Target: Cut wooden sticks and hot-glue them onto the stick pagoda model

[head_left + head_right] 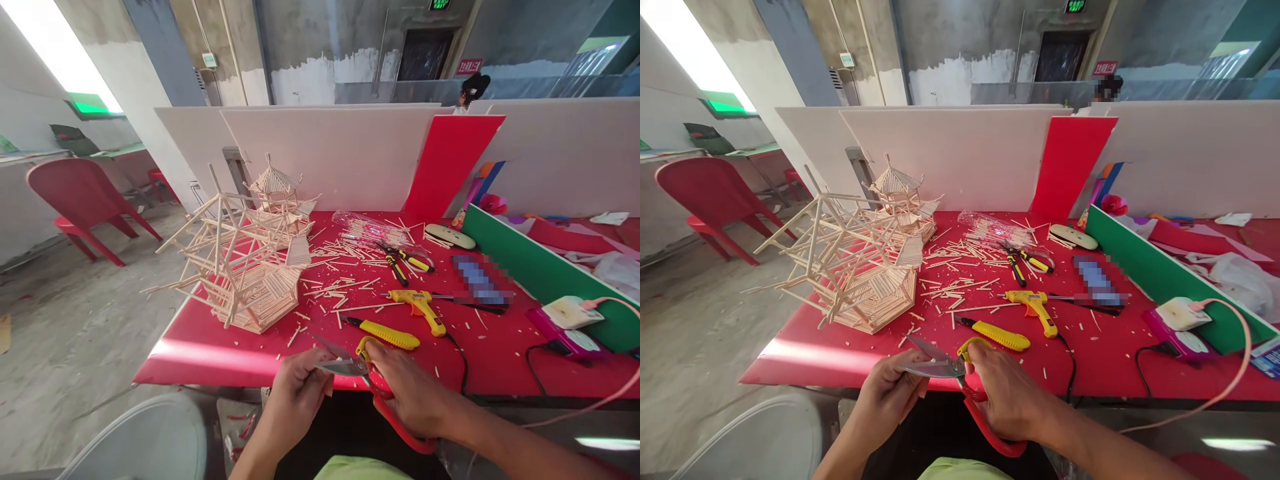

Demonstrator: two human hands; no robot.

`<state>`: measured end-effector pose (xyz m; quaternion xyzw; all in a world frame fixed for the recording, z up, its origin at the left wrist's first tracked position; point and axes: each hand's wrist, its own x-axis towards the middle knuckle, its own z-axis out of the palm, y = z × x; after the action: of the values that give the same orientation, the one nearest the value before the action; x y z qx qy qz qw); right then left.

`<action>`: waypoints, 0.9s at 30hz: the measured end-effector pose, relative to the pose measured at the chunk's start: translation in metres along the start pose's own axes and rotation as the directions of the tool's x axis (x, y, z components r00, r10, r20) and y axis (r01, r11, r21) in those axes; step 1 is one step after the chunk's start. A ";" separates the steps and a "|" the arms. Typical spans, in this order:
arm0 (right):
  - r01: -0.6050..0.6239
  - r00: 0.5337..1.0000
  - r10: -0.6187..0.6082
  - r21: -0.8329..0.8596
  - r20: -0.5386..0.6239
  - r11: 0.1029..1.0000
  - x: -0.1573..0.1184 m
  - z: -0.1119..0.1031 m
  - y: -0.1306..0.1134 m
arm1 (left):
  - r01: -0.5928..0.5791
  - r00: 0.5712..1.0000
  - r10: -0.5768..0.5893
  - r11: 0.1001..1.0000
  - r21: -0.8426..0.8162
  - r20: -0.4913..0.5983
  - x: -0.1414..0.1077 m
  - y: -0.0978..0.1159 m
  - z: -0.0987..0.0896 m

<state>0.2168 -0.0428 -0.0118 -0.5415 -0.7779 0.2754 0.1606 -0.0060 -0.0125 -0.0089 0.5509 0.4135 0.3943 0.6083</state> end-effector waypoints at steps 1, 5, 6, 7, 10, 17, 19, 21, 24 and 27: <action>-0.016 1.000 0.016 0.011 0.009 1.000 0.001 0.001 0.000 | 0.012 1.000 -0.012 1.000 0.022 0.017 0.000 -0.001 0.001; -0.079 0.997 0.079 0.104 0.002 0.991 0.005 0.002 0.000 | 0.029 0.998 -0.033 0.998 0.062 0.052 0.003 0.002 0.009; -0.085 0.996 0.086 0.116 -0.010 0.990 0.005 0.002 0.000 | 0.024 0.999 -0.026 0.999 0.046 0.042 0.004 0.004 0.011; -0.086 0.996 0.089 0.112 -0.024 0.990 0.006 0.000 0.001 | 0.014 1.000 -0.015 0.999 0.030 0.027 0.006 0.005 0.012; -0.077 0.995 0.081 0.062 -0.066 0.995 0.005 -0.005 0.001 | -0.018 0.999 0.017 1.000 -0.016 -0.040 0.010 0.007 0.011; -0.039 0.996 0.035 -0.046 -0.083 0.998 0.003 -0.005 0.000 | -0.054 0.994 0.048 0.997 -0.059 -0.100 0.015 0.001 0.001; -0.057 0.993 0.050 -0.060 -0.108 0.997 0.006 -0.005 0.000 | -0.033 0.994 0.022 0.995 -0.099 -0.103 0.015 -0.001 0.001; -0.131 0.980 0.114 -0.100 -0.163 0.986 0.013 -0.009 0.000 | -0.019 0.989 -0.006 0.985 -0.170 -0.146 0.016 -0.001 0.001; -0.313 0.934 0.255 -0.229 -0.250 0.922 0.030 -0.020 0.002 | -0.031 0.967 -0.038 0.964 -0.263 -0.253 0.020 0.000 -0.002; -0.452 0.882 0.356 -0.345 -0.309 0.822 0.059 -0.032 0.009 | -0.010 0.960 -0.081 0.947 -0.321 -0.269 0.024 0.004 -0.004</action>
<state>0.2200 0.0225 0.0056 -0.7443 -0.6604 0.0703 0.0710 -0.0013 0.0111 -0.0071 0.3768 0.4359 0.5182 0.6321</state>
